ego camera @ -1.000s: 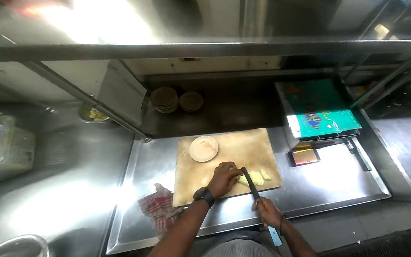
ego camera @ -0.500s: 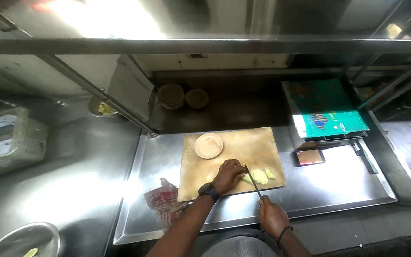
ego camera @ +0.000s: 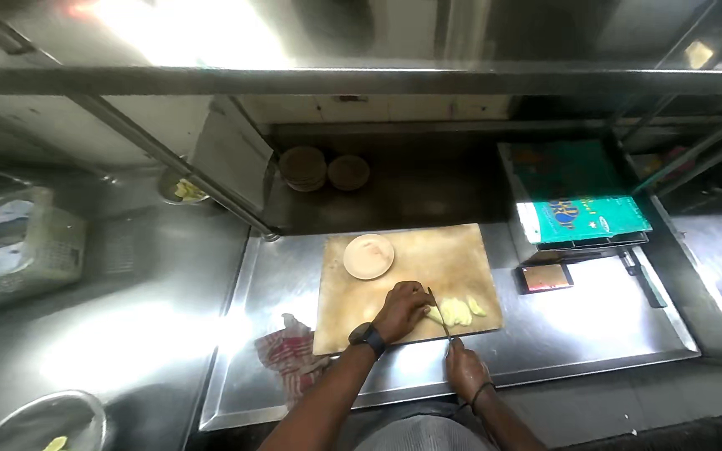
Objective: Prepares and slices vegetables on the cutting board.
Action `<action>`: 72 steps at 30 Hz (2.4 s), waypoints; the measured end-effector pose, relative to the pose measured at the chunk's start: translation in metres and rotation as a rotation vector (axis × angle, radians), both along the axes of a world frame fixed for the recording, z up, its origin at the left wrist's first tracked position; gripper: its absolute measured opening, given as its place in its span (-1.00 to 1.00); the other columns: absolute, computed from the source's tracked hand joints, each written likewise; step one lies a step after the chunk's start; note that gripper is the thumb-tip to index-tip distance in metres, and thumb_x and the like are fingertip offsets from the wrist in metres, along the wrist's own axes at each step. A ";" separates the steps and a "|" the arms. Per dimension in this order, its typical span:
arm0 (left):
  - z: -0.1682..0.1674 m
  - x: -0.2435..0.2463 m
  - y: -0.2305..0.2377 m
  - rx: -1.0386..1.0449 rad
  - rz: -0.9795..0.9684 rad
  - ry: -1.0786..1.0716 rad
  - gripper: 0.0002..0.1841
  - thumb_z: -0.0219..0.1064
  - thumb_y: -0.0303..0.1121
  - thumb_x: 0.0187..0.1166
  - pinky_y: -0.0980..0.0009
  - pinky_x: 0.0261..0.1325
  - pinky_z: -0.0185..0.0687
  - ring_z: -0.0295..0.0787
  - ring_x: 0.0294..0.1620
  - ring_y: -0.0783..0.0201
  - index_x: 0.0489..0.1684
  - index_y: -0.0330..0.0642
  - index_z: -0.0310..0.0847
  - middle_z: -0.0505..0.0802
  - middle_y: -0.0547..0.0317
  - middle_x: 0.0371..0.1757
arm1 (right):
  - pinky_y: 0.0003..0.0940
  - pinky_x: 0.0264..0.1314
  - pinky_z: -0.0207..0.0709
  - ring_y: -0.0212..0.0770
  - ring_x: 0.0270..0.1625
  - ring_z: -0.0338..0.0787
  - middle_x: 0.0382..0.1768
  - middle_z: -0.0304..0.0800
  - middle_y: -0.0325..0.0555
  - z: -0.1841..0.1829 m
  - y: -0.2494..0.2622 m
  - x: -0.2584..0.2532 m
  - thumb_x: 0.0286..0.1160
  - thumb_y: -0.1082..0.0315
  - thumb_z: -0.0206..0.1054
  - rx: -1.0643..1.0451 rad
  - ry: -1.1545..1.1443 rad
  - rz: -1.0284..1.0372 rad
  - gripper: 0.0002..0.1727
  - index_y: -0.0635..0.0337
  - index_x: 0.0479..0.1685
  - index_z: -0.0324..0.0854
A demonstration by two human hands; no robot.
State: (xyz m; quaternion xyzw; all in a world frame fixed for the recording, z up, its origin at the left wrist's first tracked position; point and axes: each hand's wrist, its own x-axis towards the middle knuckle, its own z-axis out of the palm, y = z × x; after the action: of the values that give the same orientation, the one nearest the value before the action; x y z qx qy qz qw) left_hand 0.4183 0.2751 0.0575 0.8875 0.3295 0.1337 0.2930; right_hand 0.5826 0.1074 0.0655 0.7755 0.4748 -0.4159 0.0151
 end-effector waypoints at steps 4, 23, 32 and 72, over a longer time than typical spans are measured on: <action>-0.006 -0.006 -0.009 -0.003 -0.026 0.054 -0.66 0.37 0.08 0.58 -0.09 0.56 0.44 0.39 0.66 0.19 0.27 0.37 0.71 0.63 0.41 0.52 | -0.07 -0.19 0.68 -0.08 -0.33 0.76 -0.29 0.74 0.01 -0.014 -0.009 0.034 0.83 0.09 -0.12 0.207 0.377 -0.036 -0.53 0.23 0.12 0.62; -0.007 -0.084 -0.044 0.278 0.323 0.066 -0.49 0.28 0.15 0.60 -0.14 0.79 0.15 0.17 0.83 -0.05 0.43 0.18 0.66 0.48 0.10 0.74 | -0.05 0.13 0.77 0.02 0.14 0.85 0.46 0.58 0.14 0.032 0.050 0.012 0.28 -0.39 0.43 0.282 -0.182 -0.329 -0.06 0.14 0.54 0.52; 0.010 -0.047 -0.098 -0.656 0.289 -0.403 -0.55 0.32 -0.17 0.72 0.23 0.26 0.85 0.87 0.17 0.24 0.48 -0.17 0.54 0.84 0.13 0.28 | -0.18 -0.30 0.65 -0.19 -0.40 0.70 -0.34 0.74 -0.07 0.005 0.045 0.010 0.22 0.03 0.61 0.520 0.389 -0.566 -0.51 0.24 -0.06 0.69; 0.037 0.014 -0.067 -1.432 0.818 -0.477 -0.66 0.16 -0.35 0.80 0.13 0.03 0.87 0.88 -0.12 0.04 0.40 -0.37 0.45 0.81 -0.15 -0.02 | -0.33 -0.41 0.58 -0.31 -0.47 0.67 -0.39 0.76 -0.16 0.006 0.031 0.020 0.55 0.19 0.39 0.531 0.487 -0.734 -0.75 0.18 -0.06 0.77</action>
State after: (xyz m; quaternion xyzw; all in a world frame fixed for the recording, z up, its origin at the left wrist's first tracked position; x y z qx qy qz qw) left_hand 0.4323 0.2078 0.0948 0.2482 0.5583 0.1717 0.7728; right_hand 0.6028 0.1383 0.0715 0.7489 0.2502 -0.4273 -0.4404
